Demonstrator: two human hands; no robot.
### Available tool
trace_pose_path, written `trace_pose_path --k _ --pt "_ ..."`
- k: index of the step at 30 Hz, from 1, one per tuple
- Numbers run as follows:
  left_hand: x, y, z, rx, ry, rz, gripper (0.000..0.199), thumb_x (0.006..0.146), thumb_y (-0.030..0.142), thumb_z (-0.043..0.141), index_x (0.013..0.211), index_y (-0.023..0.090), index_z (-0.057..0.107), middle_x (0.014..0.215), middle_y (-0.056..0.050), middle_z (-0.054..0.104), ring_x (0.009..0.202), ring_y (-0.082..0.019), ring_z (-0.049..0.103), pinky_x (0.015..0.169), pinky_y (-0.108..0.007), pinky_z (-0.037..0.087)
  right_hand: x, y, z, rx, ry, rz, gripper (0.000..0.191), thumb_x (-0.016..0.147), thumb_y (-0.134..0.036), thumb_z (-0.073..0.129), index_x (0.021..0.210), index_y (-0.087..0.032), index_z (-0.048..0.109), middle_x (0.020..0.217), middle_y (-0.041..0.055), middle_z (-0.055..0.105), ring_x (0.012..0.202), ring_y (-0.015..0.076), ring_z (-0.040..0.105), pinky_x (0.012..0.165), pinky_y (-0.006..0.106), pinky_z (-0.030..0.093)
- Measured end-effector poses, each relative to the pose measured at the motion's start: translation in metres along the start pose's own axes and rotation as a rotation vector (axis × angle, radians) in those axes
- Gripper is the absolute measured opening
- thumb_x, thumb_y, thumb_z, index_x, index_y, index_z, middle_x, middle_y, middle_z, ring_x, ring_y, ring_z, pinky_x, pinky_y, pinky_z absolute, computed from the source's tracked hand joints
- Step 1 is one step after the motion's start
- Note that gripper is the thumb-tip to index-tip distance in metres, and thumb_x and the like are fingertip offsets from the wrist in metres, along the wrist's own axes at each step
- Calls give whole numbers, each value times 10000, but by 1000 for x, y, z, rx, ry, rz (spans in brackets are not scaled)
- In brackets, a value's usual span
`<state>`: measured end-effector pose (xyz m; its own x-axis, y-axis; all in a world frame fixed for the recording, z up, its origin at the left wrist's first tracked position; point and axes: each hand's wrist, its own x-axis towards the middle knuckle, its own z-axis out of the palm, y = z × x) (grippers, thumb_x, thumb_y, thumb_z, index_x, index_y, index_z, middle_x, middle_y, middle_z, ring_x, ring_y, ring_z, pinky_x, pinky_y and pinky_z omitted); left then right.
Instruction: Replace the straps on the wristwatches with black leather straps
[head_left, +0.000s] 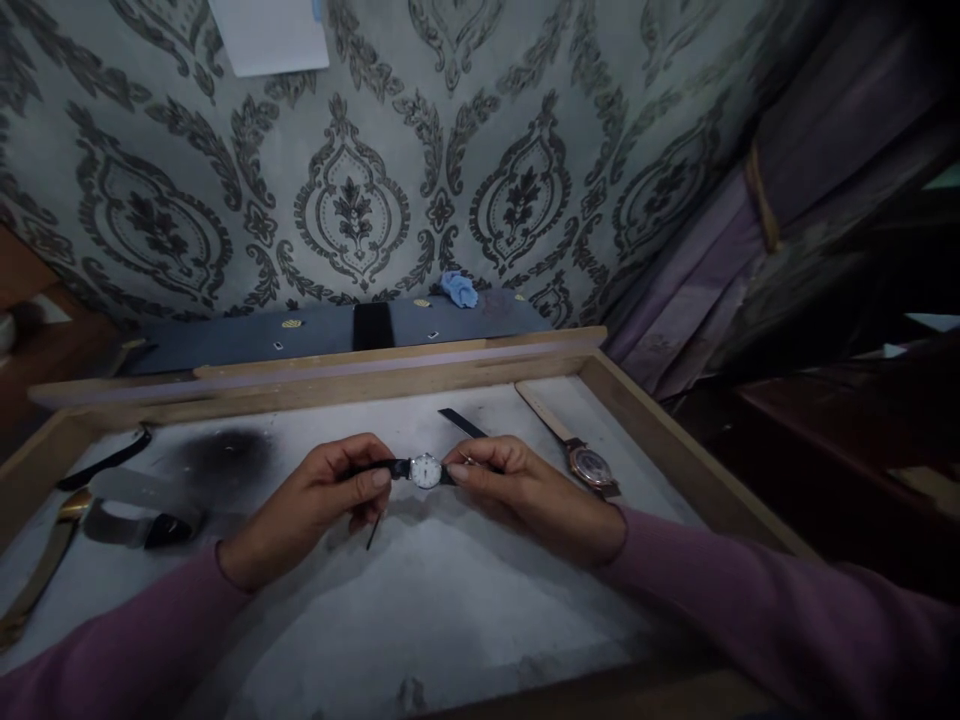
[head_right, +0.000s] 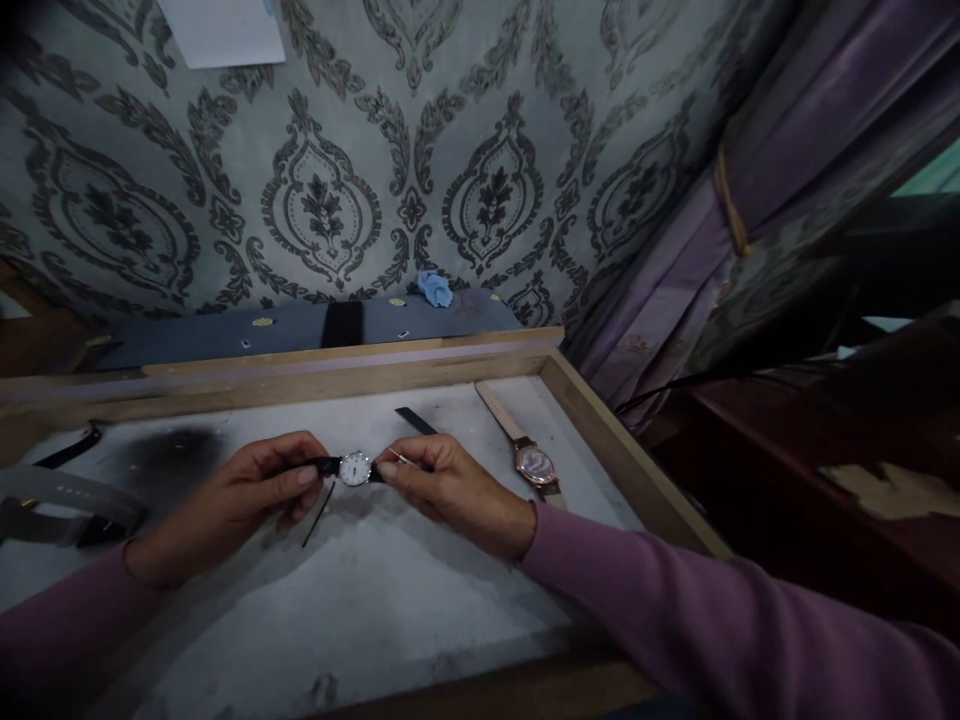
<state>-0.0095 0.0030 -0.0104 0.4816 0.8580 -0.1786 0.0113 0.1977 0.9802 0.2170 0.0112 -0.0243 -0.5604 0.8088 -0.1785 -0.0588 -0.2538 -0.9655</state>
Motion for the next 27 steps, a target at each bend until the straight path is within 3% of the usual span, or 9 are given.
trace_pose_path --k 4,10,15,19,22,27 --pt "1 3 -2 -13 49 -27 180 808 315 650 816 160 558 588 62 459 503 -67 394 489 -190 308 0 -2 1 43 -30 1 312 831 -428 623 860 -118 613 463 -115 276 398 43 164 370 201 91" --pt "1 11 -6 197 79 12 176 795 322 642 788 156 584 609 59 426 504 -74 342 485 -205 259 1 0 0 73 -67 -18 304 836 -413 622 841 -109 607 474 -111 299 407 39 170 367 195 99" --pt "4 14 -9 444 137 168 119 802 281 621 757 171 617 692 20 476 615 -121 423 544 -224 315 0 -1 0 92 -80 25 307 810 -413 647 817 -110 599 472 -111 318 402 32 191 368 186 114" --pt "5 11 -12 597 206 292 94 815 247 593 799 179 656 916 -45 513 832 -185 499 627 -243 381 0 -2 1 19 -63 60 351 810 -411 636 961 -94 630 515 -76 463 376 24 219 363 188 114" --pt "3 11 -12 800 319 327 112 831 226 577 831 193 684 977 -53 479 869 -194 490 664 -262 380 -2 -5 5 -40 -10 -7 410 811 -399 622 1076 -86 623 608 -35 540 397 27 263 377 187 155" --pt "-5 21 -8 1009 410 304 142 865 271 568 838 214 695 742 3 454 686 -166 477 644 -274 331 -14 -15 21 -429 32 -245 346 910 -333 472 1092 -92 641 723 22 581 475 58 365 437 199 284"
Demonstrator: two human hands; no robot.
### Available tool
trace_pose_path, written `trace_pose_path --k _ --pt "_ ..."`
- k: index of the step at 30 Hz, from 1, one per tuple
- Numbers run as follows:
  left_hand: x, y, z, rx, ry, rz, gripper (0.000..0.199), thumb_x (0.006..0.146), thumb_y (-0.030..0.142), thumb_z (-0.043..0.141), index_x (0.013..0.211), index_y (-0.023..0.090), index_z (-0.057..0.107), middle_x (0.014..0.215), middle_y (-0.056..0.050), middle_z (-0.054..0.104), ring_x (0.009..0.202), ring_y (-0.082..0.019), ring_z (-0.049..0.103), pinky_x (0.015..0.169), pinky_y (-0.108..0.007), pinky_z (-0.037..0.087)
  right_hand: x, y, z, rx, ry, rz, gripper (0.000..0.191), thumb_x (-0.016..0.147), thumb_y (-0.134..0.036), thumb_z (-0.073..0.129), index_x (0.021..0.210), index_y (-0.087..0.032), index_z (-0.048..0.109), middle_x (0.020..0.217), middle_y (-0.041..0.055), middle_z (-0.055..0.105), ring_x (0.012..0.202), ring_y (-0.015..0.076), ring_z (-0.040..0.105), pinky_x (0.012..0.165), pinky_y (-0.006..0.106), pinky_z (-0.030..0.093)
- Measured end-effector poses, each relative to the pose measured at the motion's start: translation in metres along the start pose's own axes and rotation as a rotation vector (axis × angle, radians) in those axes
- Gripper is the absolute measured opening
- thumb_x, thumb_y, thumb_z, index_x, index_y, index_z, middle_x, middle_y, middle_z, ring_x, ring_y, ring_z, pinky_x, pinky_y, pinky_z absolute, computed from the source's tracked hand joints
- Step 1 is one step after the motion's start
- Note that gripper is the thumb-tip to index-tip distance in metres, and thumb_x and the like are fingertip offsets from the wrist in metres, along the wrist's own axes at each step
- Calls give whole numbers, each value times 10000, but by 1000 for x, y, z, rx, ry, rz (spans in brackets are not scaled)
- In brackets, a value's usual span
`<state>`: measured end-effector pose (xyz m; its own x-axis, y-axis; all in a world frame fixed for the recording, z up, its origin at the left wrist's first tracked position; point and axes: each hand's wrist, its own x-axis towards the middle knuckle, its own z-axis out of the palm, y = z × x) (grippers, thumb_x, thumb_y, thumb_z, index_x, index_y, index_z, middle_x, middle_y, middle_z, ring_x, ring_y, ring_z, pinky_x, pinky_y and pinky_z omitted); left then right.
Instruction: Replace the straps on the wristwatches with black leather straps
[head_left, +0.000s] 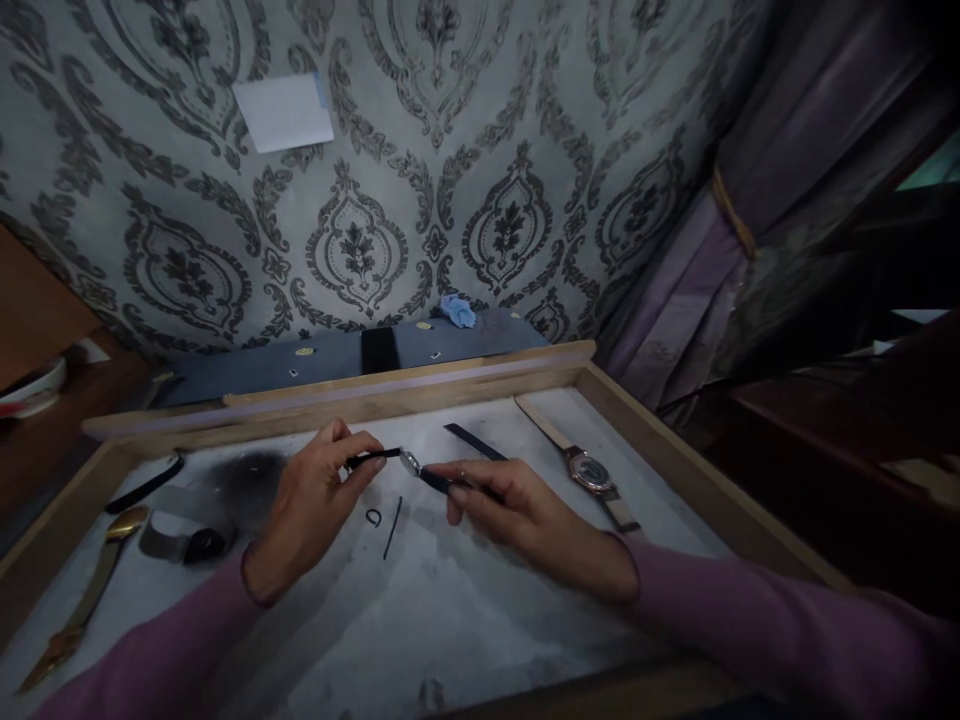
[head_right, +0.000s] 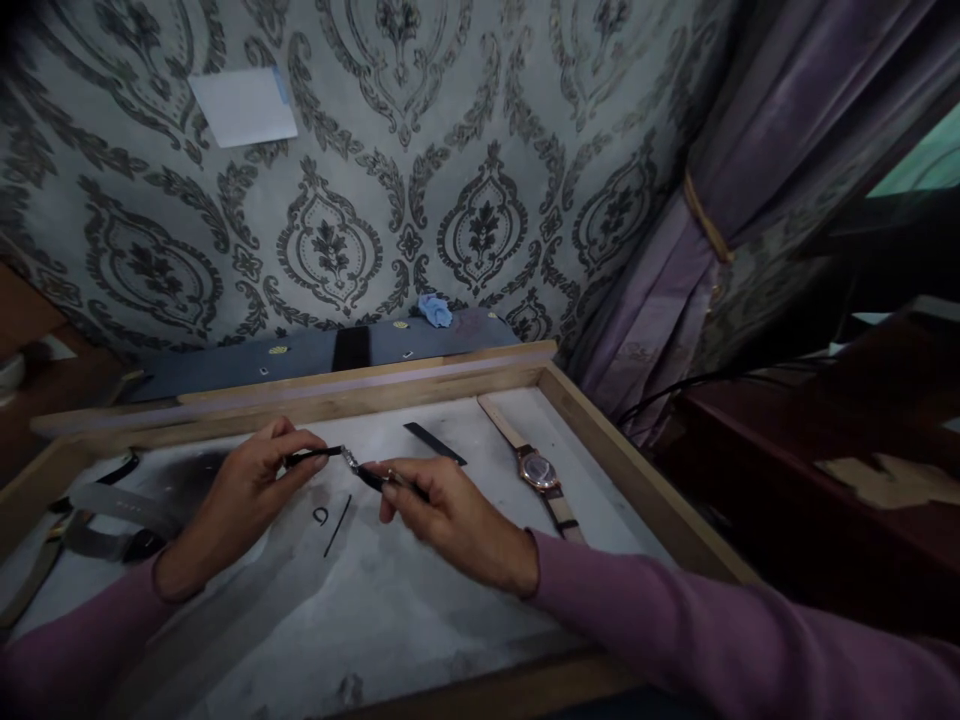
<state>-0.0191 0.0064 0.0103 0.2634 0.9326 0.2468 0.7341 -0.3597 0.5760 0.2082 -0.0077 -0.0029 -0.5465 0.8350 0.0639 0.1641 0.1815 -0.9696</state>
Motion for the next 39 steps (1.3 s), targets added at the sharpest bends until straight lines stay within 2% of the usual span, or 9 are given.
trace_pose_path --k 4,6,11,15,20,25,31,35,39 --pt "1 6 -4 -47 65 -12 140 832 300 615 774 218 712 709 4 483 676 -168 486 621 -256 323 -8 -7 10 -364 39 -269 360 925 -165 391 1252 -132 538 868 70 635 713 139 549 663 276 466" --pt "1 7 -4 -193 9 -64 188 841 343 600 766 199 693 676 7 518 643 -157 490 591 -241 331 -9 -7 15 -523 28 -360 421 905 -94 358 1309 -134 469 945 97 630 788 165 568 723 320 490" --pt "0 13 3 -919 -192 -428 388 861 507 522 1025 161 592 703 -26 630 603 -152 585 515 -221 416 -8 -7 29 -927 -79 -367 546 799 39 337 1335 -45 388 945 133 613 741 194 573 605 331 509" --pt "-5 23 4 -1128 -236 -459 412 808 417 652 1127 179 543 905 -70 661 770 -167 622 638 -260 500 -10 -11 39 -1117 -105 -442 483 838 15 353 1320 -6 380 952 155 619 763 232 596 537 345 502" --pt "-9 25 6 -1168 -317 -510 649 684 172 765 1239 222 431 914 -48 686 770 -148 631 662 -236 466 -11 -13 44 -1214 -131 -467 348 869 -29 423 1214 -22 471 974 149 621 787 231 607 515 321 498" --pt "-9 18 15 -1144 -290 -531 427 646 188 776 1012 133 562 769 -34 685 690 -147 627 646 -246 454 -10 -11 41 -1226 -124 -500 326 904 -52 370 1211 -50 480 998 151 620 847 236 600 562 338 526" --pt "-8 11 23 -1118 -128 -442 288 735 256 707 958 119 586 747 -44 695 716 -161 645 654 -252 480 -10 -9 39 -1158 -58 -600 274 953 -133 378 1178 -110 534 1142 198 579 967 256 587 685 377 539" --pt "-5 11 23 -1218 30 -531 218 716 193 700 884 124 581 714 -39 691 682 -147 641 610 -225 485 -9 -9 38 -1134 70 -777 216 957 -182 427 1116 -138 567 1213 194 560 1129 284 519 813 413 504" --pt "0 5 20 -1238 75 -583 137 753 153 662 859 125 580 677 -32 682 524 -88 572 520 -182 445 -13 -8 36 -1068 82 -834 240 959 -225 438 1129 -111 563 1146 178 608 1067 253 549 797 385 508"
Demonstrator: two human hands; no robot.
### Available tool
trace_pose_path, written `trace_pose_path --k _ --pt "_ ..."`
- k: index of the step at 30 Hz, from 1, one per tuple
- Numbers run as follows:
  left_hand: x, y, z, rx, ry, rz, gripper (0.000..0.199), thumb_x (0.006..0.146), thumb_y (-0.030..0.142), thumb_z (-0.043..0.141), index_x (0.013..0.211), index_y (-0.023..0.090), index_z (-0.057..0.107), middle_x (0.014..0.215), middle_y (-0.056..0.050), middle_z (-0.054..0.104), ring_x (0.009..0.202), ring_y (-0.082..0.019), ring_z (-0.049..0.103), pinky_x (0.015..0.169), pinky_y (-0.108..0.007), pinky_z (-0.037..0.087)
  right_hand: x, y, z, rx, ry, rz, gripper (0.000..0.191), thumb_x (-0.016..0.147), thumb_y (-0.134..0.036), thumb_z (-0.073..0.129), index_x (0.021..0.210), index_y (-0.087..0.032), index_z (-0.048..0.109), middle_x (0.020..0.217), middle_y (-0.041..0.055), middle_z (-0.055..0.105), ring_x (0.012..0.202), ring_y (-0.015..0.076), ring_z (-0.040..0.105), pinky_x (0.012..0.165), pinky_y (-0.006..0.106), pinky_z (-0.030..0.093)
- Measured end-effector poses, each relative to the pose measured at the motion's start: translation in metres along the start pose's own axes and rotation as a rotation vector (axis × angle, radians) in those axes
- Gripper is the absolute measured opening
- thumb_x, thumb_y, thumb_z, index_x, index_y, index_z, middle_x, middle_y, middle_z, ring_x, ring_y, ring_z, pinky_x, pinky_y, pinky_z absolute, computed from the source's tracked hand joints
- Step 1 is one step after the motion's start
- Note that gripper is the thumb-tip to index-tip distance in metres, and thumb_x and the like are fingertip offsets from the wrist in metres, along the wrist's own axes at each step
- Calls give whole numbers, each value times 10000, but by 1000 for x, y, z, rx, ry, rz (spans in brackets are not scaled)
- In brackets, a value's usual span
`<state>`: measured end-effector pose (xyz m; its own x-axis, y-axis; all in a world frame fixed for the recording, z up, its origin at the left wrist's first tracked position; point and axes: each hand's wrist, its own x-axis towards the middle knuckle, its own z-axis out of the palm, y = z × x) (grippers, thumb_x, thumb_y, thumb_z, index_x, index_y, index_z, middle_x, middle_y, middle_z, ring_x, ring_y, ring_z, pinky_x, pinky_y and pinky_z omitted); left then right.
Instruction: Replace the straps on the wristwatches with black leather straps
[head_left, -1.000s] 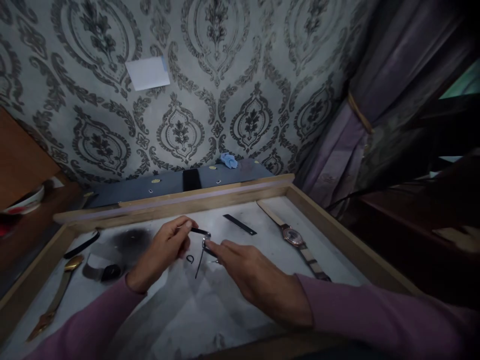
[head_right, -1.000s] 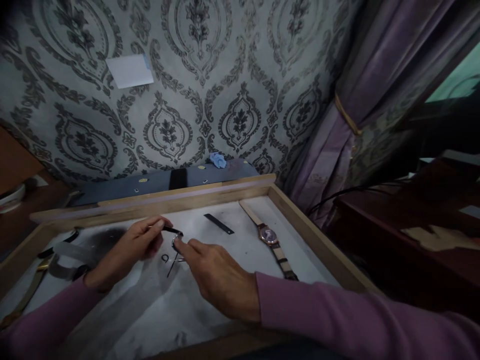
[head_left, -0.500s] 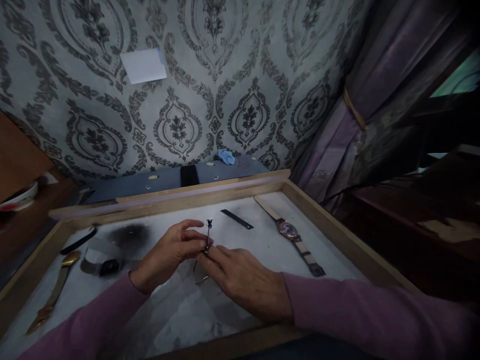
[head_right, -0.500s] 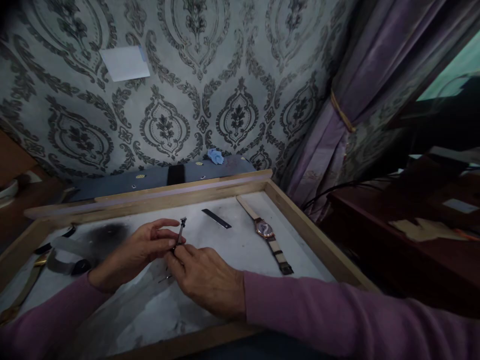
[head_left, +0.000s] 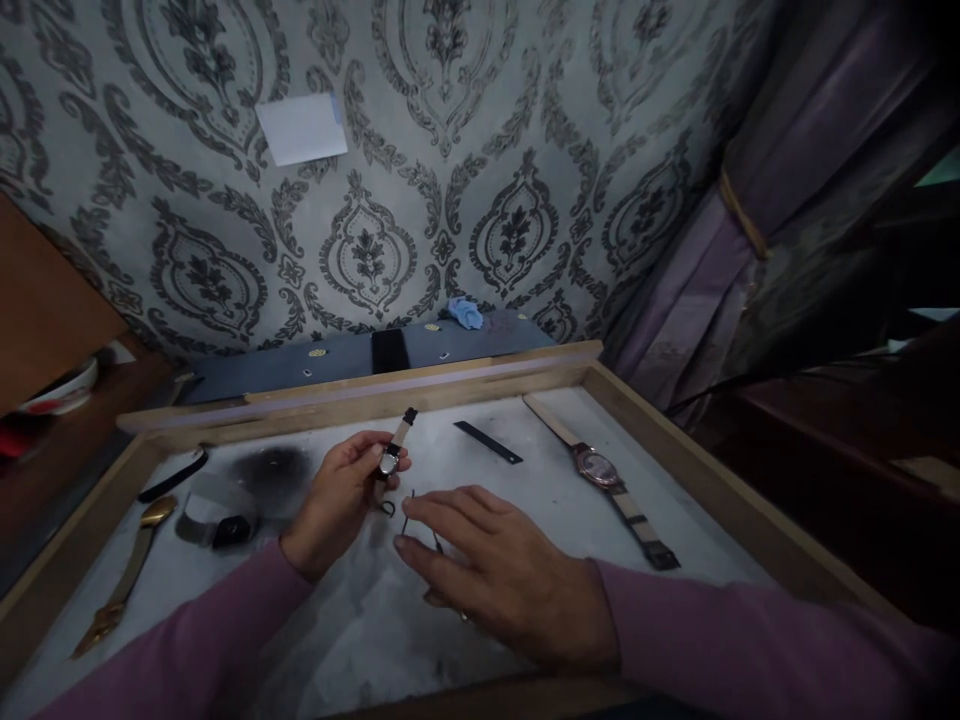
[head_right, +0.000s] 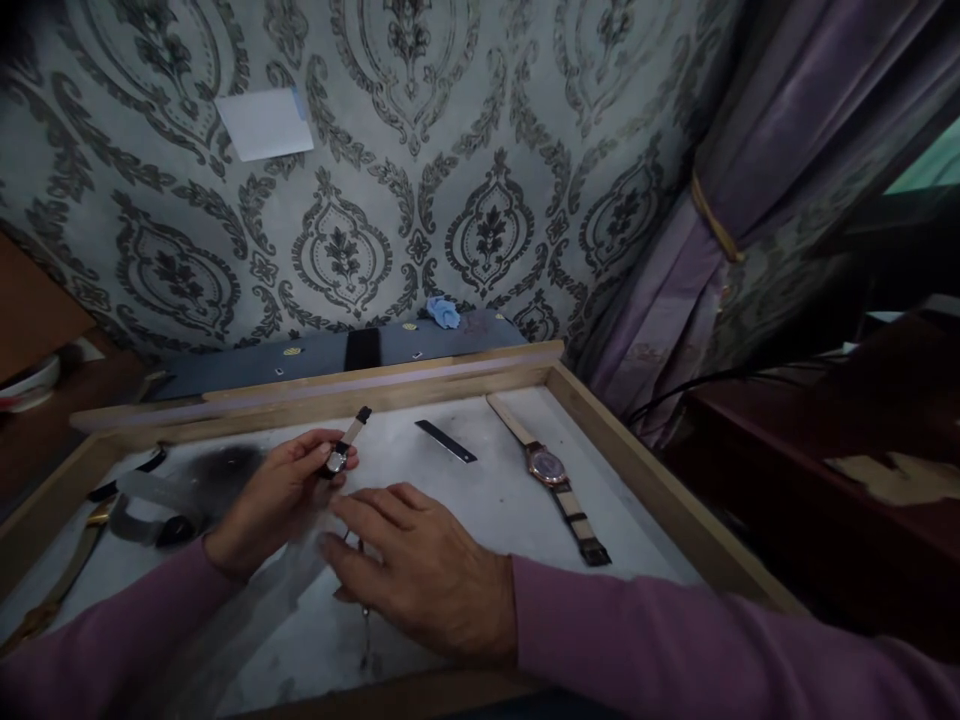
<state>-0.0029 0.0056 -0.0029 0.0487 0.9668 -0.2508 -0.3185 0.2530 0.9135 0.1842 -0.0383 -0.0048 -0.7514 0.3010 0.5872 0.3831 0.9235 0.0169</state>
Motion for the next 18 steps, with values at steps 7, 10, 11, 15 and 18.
trace_pose_path --k 7,10,11,15,18 --pt "7 9 -6 -8 19 14 162 772 38 616 913 116 599 787 -58 708 675 -97 645 635 -162 496 2 10 -1 686 56 569 274 986 -235 330 1056 -134 576 878 89 638 809 156 608 734 300 507" --pt "0 6 0 9 -102 19 204 749 47 653 938 106 603 821 -75 714 792 -147 674 720 -215 529 5 21 5 1067 -14 832 319 979 -364 346 1008 -124 553 649 24 612 573 124 587 569 248 480" --pt "-4 5 2 21 -167 30 206 748 70 670 938 106 602 826 -75 714 797 -154 676 731 -228 534 5 24 8 1148 5 896 323 968 -396 371 1028 -127 539 621 10 607 529 114 571 534 232 462" --pt "-15 0 9 95 -351 78 207 775 170 698 943 120 588 870 -71 706 776 -148 674 740 -247 538 6 32 17 1371 106 1034 327 889 -473 502 894 -148 538 503 -36 561 399 81 479 427 189 390" --pt "-20 -2 11 135 -405 76 211 793 192 691 948 140 557 861 -57 692 762 -152 672 725 -268 545 7 34 19 1512 155 1069 357 826 -473 584 683 -153 514 451 -36 530 393 63 438 398 167 343"
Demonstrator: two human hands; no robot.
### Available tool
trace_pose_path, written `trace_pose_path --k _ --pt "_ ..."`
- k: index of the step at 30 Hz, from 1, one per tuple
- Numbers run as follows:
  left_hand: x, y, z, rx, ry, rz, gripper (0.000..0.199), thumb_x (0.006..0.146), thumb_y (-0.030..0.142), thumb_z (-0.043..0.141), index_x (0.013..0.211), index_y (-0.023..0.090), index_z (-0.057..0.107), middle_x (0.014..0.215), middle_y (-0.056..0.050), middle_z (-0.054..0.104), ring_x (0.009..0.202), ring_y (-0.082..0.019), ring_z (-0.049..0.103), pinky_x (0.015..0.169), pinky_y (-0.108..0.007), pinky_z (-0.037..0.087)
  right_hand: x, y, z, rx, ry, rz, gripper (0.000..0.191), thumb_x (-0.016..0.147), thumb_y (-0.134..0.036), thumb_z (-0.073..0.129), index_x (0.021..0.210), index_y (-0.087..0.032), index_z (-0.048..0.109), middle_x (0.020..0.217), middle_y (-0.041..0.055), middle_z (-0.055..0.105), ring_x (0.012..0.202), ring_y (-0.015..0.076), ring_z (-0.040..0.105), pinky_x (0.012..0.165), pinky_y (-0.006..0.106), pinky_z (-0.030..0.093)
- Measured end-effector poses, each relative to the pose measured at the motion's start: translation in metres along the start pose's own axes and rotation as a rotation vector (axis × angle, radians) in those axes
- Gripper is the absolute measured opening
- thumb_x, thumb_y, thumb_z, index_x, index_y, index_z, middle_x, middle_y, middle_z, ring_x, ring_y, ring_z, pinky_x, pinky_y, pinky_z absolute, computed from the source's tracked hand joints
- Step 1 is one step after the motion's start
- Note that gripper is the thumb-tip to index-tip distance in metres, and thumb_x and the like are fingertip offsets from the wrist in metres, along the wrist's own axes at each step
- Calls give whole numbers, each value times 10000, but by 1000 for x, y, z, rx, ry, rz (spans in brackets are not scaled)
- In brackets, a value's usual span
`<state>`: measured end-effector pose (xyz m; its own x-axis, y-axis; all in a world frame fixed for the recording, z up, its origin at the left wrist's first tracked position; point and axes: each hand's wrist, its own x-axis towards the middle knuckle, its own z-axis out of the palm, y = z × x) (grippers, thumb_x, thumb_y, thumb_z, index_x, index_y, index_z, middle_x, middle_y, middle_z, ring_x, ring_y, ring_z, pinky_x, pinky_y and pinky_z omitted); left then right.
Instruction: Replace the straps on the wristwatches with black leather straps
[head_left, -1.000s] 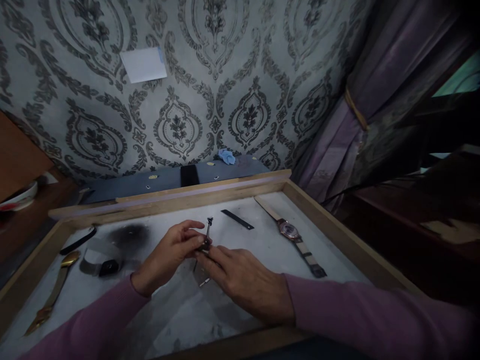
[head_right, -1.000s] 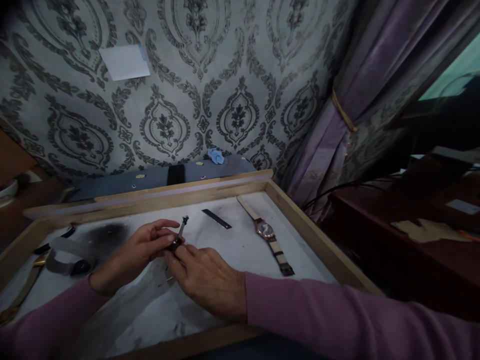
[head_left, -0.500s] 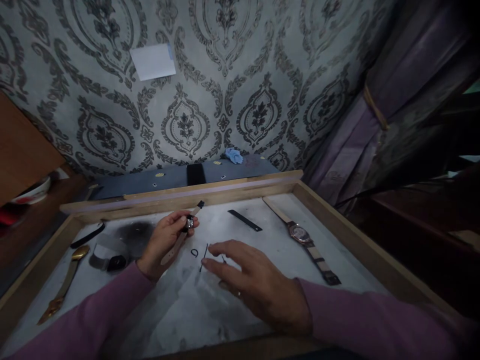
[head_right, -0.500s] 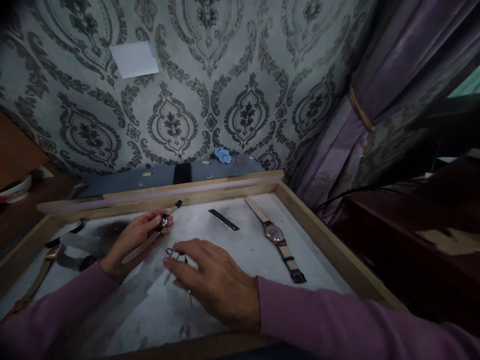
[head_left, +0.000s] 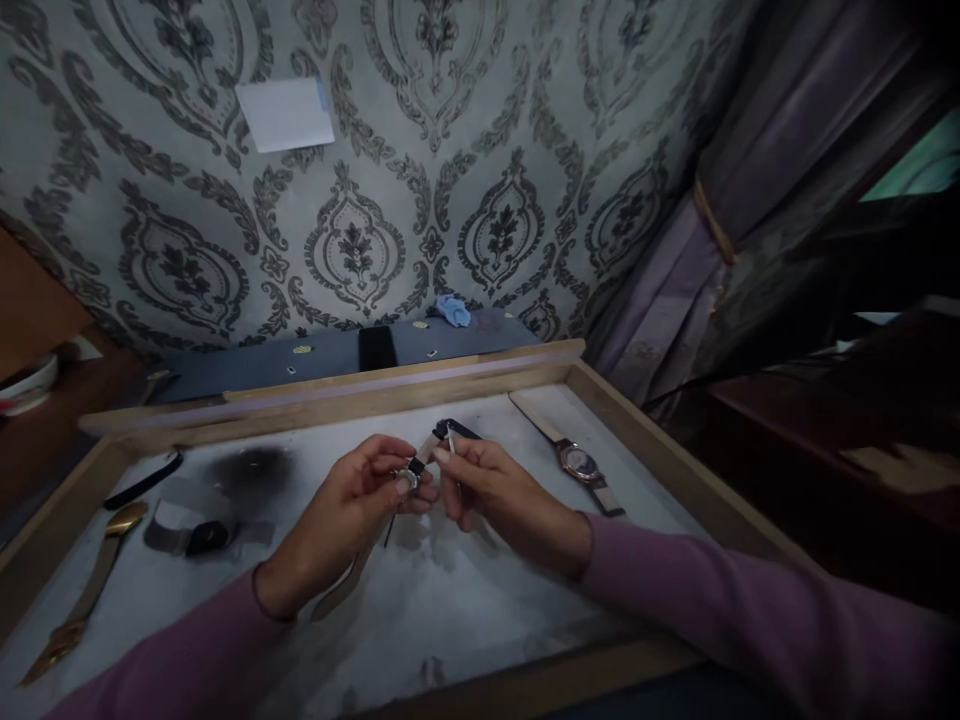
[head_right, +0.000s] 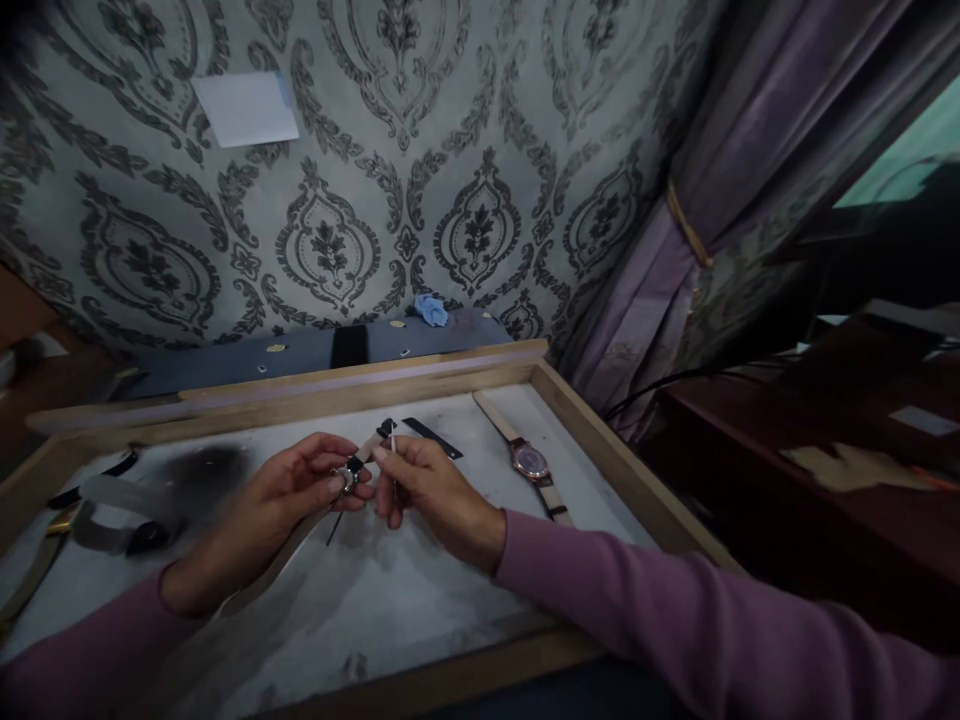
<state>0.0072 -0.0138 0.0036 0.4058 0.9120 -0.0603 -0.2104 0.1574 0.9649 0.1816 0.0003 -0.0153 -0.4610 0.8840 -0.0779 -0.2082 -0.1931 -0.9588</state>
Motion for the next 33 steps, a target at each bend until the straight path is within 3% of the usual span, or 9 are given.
trace_pose_path --k 2,8,14,17,20,23,25,28,33 --pt "-1 -1 2 9 -32 -25 207 807 198 677 943 155 527 837 -46 680 767 -167 674 690 -280 553 2 0 0 38 14 -7 369 803 -447 613 612 -153 498 414 -45 497 400 54 425 395 155 312" --pt "-2 -2 1 90 -153 -98 159 854 211 617 939 158 493 938 -88 660 778 -188 667 511 -217 499 2 -4 1 -15 64 -40 256 796 -327 616 644 -143 521 421 -66 511 342 26 359 360 149 238" --pt "-2 2 0 213 -190 -69 125 849 147 608 942 152 524 942 -57 665 827 -146 659 767 -255 486 0 -7 2 -33 70 -33 244 813 -283 584 626 -149 502 423 -67 506 343 25 367 359 149 245" --pt "-2 3 0 223 -167 -117 199 819 142 630 985 175 525 910 -36 646 817 -143 642 605 -185 467 -1 -9 1 -19 84 -26 248 817 -277 585 625 -154 488 419 -70 502 344 24 360 362 149 237" --pt "-3 3 0 207 -150 -187 284 801 143 629 1053 204 510 880 -34 629 820 -171 643 419 -128 365 0 -10 -2 -8 104 -26 235 819 -281 585 643 -155 494 415 -77 490 345 24 346 363 148 232" --pt "-5 2 1 154 -148 -222 292 781 125 633 1043 198 523 863 -39 630 830 -191 656 433 -139 415 2 -9 -4 -14 96 -10 225 811 -286 596 658 -154 498 413 -79 488 345 26 345 361 147 231" --pt "-6 3 1 114 -142 -227 265 779 133 646 1019 181 544 857 -43 638 817 -185 663 533 -181 496 3 -9 -5 -26 90 -10 225 817 -281 586 655 -155 493 415 -77 489 345 26 345 363 145 236" --pt "-5 4 2 84 -101 -232 176 841 246 621 985 155 575 868 -56 644 766 -169 682 632 -228 545 3 -7 -5 -61 63 -20 221 834 -277 556 661 -155 494 422 -76 488 348 26 352 369 141 248" --pt "-2 1 0 105 -68 -306 257 850 391 599 876 136 581 741 -29 619 590 -162 687 426 -173 499 2 -3 -5 -157 -33 -18 223 848 -342 549 733 -152 524 450 -76 489 346 32 351 358 146 258"
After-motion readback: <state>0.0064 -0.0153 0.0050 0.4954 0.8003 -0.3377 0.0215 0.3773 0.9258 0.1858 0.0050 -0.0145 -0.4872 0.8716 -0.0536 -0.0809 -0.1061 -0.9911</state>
